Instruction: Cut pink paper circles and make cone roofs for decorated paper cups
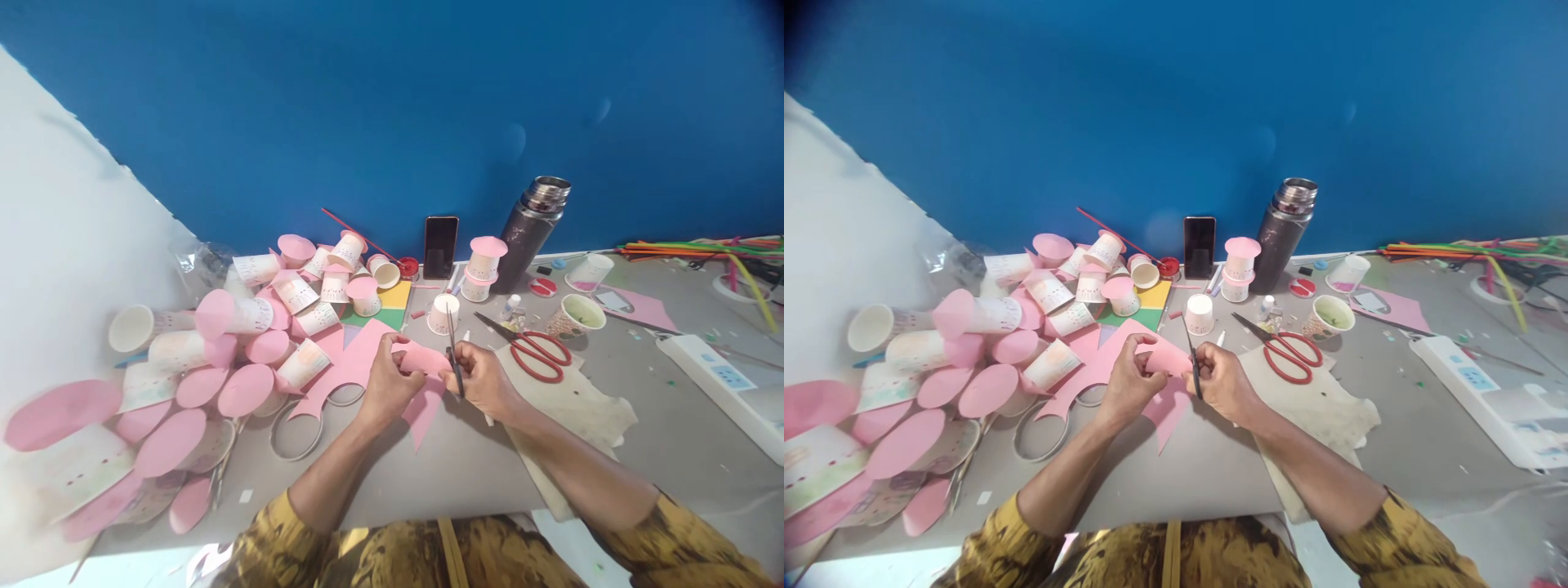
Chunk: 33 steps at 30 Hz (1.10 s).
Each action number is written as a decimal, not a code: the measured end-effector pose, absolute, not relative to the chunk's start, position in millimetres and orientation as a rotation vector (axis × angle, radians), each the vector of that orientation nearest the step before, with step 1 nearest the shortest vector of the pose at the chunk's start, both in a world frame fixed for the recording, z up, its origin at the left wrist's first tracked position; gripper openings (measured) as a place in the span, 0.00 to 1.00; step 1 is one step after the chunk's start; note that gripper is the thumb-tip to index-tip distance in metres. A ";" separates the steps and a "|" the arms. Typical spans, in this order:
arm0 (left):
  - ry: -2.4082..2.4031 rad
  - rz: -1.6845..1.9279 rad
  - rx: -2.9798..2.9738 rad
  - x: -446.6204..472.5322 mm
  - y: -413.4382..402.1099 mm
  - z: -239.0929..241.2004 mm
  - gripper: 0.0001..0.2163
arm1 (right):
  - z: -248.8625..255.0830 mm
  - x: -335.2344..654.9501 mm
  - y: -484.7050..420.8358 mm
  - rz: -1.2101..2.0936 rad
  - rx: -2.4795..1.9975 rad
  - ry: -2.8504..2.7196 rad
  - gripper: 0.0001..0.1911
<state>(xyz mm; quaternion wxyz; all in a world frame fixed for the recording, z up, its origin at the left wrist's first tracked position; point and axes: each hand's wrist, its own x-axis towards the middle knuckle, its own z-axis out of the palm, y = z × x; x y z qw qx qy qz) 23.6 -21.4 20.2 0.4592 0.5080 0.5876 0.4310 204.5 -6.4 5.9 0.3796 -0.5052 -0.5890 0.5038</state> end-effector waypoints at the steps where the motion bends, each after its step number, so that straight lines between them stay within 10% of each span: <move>1: 1.452 1.062 1.258 23.0 -21.1 19.6 0.23 | 6.6 204.4 -5.9 1.288 -1.291 -1.502 0.12; 19: 0.888 0.892 0.682 7.3 -10.1 23.7 0.18 | 14.0 211.1 -2.9 1.047 -1.313 -1.661 0.09; 33: 0.884 0.937 0.792 12.4 -12.2 25.4 0.22 | 16.2 220.4 6.0 1.509 -1.075 -1.244 0.20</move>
